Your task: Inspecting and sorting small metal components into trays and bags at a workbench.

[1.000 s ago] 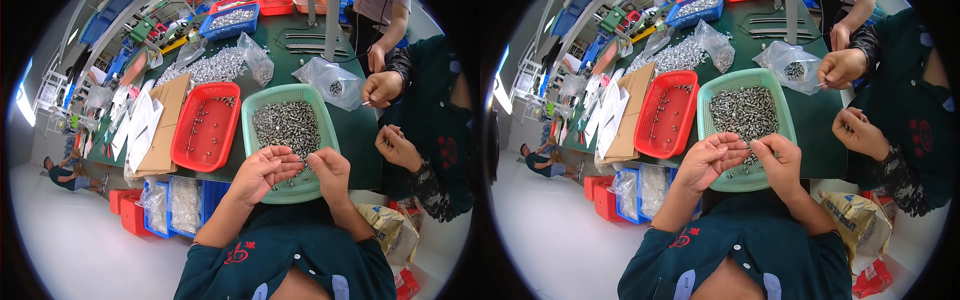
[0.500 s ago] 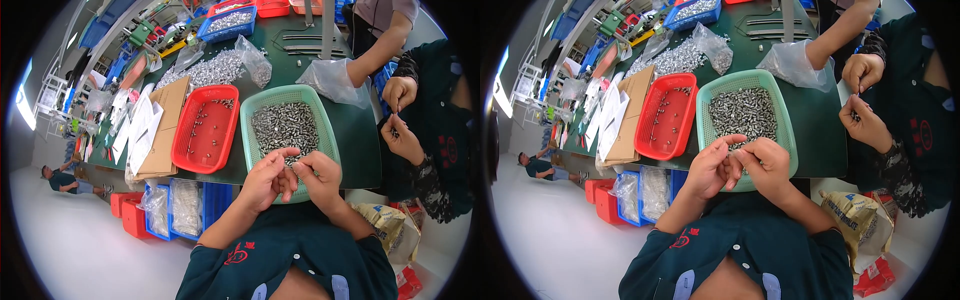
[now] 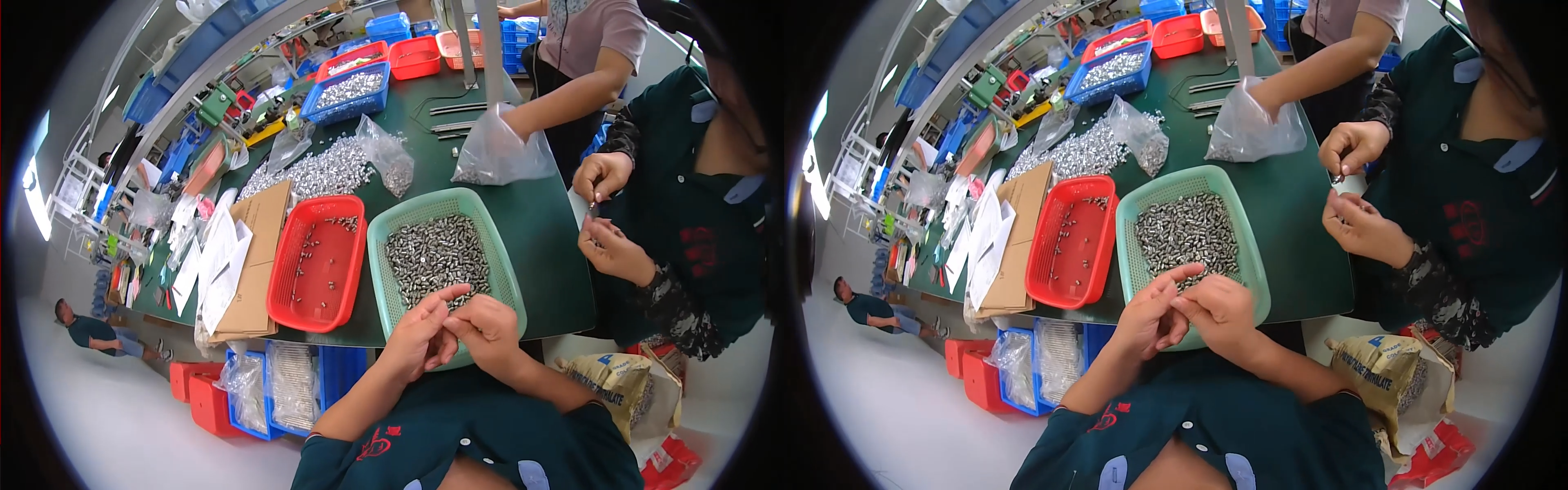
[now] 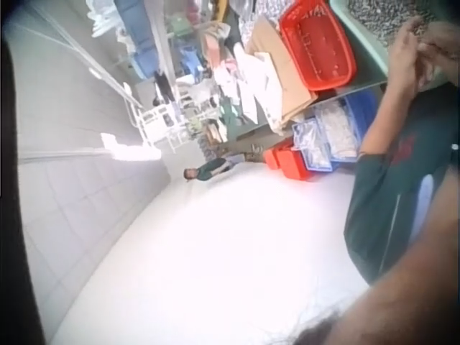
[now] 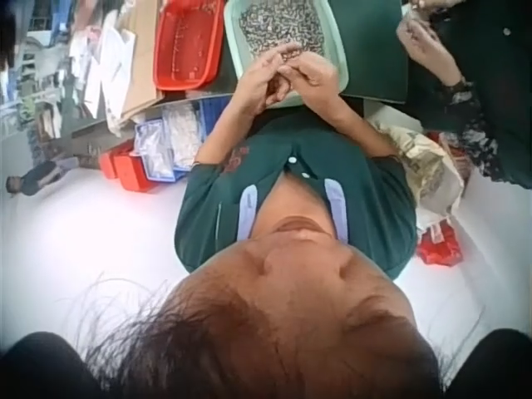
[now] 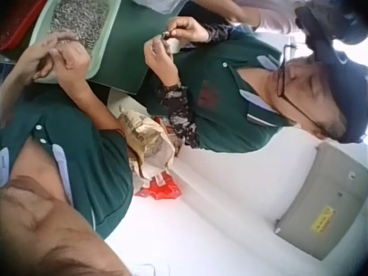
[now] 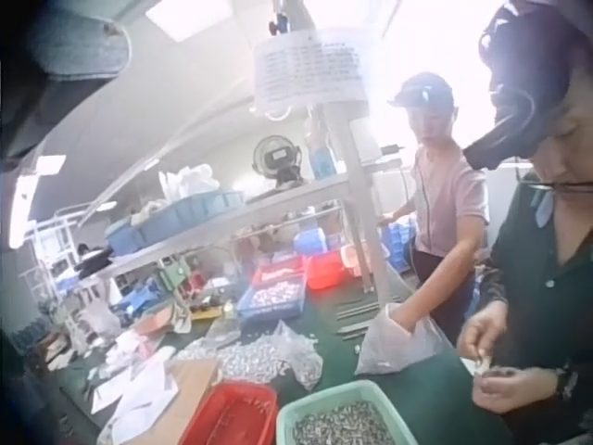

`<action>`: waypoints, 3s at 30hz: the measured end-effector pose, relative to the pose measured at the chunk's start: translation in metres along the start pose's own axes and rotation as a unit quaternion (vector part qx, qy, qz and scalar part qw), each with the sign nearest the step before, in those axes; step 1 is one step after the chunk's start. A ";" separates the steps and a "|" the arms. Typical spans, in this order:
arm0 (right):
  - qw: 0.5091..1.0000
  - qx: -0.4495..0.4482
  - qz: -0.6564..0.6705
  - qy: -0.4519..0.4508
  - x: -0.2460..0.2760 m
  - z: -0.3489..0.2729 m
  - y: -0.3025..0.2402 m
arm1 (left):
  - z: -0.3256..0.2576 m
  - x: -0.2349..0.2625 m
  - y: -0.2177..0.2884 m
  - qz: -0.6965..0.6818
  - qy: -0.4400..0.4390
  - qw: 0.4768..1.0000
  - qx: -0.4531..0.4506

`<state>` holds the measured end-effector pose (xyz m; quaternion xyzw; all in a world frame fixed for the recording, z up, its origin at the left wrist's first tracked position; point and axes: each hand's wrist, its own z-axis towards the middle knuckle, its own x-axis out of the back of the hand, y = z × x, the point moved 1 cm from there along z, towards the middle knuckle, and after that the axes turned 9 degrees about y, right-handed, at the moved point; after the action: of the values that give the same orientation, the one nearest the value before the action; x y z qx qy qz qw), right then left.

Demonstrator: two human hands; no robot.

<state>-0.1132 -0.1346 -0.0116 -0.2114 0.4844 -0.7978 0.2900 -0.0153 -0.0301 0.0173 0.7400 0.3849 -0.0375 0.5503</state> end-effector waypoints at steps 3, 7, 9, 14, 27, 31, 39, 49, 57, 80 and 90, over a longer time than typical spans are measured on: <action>0.992 0.119 -0.039 0.021 0.000 0.005 -0.003 | 0.001 0.004 0.001 0.025 -0.022 0.999 0.003; 0.994 -0.091 0.047 0.037 0.007 0.003 0.000 | 0.006 0.012 0.001 0.174 0.054 0.977 -0.109; 0.993 -0.095 0.060 0.031 0.009 0.004 -0.005 | 0.004 0.010 0.001 0.208 0.051 0.966 -0.144; 0.970 -0.193 0.145 0.012 0.014 0.002 0.003 | 0.000 -0.005 0.008 0.458 0.065 0.815 -0.349; 0.991 0.045 -0.055 0.109 0.043 -0.011 -0.001 | 0.021 0.033 0.038 0.633 0.121 0.676 -0.357; 0.986 0.108 -0.071 0.108 0.052 -0.011 -0.005 | 0.026 0.010 0.049 0.706 0.125 0.557 -0.419; 0.992 -0.017 0.015 0.120 0.062 -0.026 0.010 | 0.074 -0.069 0.076 0.674 -0.016 0.553 -0.489; 0.985 -0.108 0.080 0.105 0.073 -0.039 0.027 | 0.126 -0.110 0.111 0.739 -0.036 0.482 -0.469; 0.982 -0.116 0.098 0.109 0.071 -0.037 0.031 | 0.265 -0.186 0.076 0.868 -0.028 0.400 -0.293; 0.981 -0.135 0.080 0.112 0.092 -0.031 0.047 | 0.335 -0.091 0.041 0.761 0.259 0.571 -0.167; 0.981 -0.139 0.053 0.125 0.096 -0.025 0.037 | 0.381 -0.052 0.038 0.830 0.208 0.463 -0.230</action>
<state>-0.1904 -0.1964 -0.0506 -0.1222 0.6339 -0.7260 0.2372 0.1113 -0.3822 -0.0771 0.5431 -0.3132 0.6821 0.3764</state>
